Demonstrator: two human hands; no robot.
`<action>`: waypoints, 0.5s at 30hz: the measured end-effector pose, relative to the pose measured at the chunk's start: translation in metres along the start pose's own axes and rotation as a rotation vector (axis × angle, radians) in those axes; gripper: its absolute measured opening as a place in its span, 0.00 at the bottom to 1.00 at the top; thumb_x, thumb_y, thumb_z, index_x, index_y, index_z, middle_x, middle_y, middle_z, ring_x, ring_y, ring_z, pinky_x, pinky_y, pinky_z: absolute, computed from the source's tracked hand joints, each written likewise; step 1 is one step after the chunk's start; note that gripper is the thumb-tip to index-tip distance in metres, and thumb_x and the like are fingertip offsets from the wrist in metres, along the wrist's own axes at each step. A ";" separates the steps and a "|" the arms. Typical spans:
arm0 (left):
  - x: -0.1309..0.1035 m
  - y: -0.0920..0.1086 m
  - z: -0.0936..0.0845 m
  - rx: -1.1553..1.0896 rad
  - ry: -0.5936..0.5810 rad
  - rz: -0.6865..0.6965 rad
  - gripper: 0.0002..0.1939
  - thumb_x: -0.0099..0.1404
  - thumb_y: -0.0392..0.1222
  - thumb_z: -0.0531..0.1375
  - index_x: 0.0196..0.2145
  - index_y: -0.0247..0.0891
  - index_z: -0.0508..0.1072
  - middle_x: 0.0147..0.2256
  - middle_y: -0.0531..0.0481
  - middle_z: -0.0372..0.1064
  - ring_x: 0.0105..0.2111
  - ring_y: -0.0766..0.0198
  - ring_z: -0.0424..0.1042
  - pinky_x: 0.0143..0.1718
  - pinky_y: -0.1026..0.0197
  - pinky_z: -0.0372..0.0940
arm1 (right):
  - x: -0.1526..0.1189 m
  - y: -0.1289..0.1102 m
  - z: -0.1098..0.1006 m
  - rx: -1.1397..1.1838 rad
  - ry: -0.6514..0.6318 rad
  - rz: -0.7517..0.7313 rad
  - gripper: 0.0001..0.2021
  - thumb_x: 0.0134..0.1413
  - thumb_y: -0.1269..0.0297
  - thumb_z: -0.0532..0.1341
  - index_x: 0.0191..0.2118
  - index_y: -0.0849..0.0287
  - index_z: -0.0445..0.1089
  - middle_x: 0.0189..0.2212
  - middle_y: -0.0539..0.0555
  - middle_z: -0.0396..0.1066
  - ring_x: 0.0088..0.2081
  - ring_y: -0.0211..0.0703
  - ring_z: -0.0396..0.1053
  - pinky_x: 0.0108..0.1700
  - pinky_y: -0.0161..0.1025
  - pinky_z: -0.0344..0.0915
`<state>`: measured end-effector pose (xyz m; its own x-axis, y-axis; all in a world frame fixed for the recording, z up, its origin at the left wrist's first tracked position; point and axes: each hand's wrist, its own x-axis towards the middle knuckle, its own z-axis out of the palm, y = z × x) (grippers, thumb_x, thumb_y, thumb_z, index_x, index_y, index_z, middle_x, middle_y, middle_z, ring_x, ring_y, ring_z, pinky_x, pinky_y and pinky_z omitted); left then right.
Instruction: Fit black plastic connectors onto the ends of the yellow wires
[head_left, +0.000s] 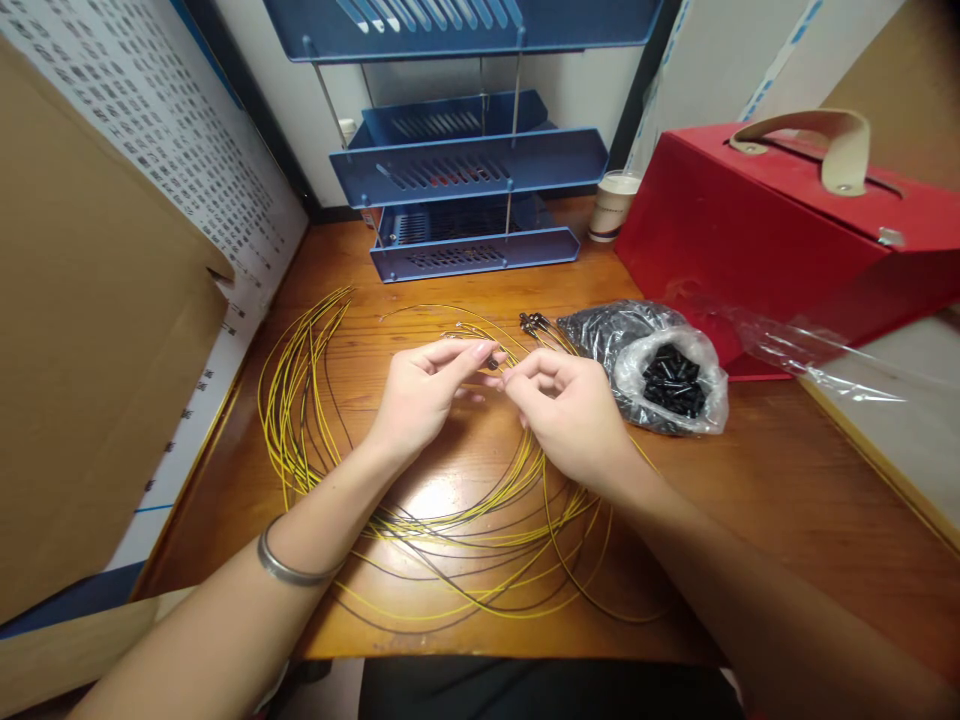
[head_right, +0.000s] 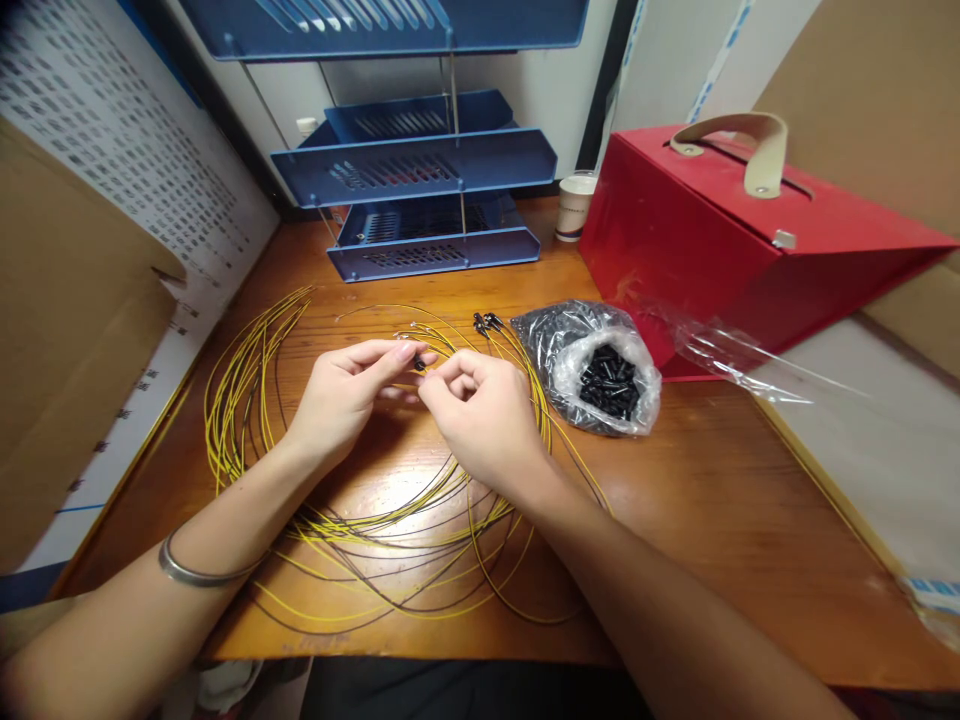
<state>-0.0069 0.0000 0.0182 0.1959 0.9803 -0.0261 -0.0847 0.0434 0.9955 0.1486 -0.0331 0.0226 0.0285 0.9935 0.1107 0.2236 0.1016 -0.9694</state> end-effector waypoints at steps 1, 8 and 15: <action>0.000 0.000 0.001 0.009 0.006 0.007 0.19 0.58 0.55 0.70 0.38 0.36 0.83 0.41 0.42 0.81 0.35 0.58 0.81 0.32 0.62 0.74 | 0.000 0.000 0.000 -0.006 0.006 0.000 0.08 0.51 0.65 0.60 0.24 0.58 0.69 0.14 0.44 0.59 0.18 0.32 0.54 0.22 0.35 0.51; -0.002 0.001 0.003 0.094 0.048 0.073 0.18 0.58 0.55 0.70 0.36 0.37 0.84 0.37 0.44 0.82 0.39 0.56 0.80 0.36 0.61 0.75 | 0.001 0.002 0.000 -0.015 0.006 -0.023 0.09 0.56 0.61 0.62 0.29 0.59 0.76 0.25 0.51 0.73 0.24 0.37 0.66 0.29 0.37 0.61; -0.002 -0.002 0.002 0.023 0.054 0.050 0.18 0.58 0.53 0.71 0.38 0.37 0.85 0.42 0.43 0.81 0.46 0.51 0.79 0.46 0.54 0.76 | 0.004 -0.001 -0.001 0.044 -0.032 0.080 0.11 0.59 0.60 0.63 0.32 0.62 0.80 0.18 0.50 0.71 0.21 0.36 0.66 0.26 0.36 0.62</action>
<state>-0.0053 -0.0023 0.0169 0.1387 0.9901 0.0196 -0.0702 -0.0099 0.9975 0.1491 -0.0292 0.0246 0.0132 0.9996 0.0262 0.1788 0.0234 -0.9836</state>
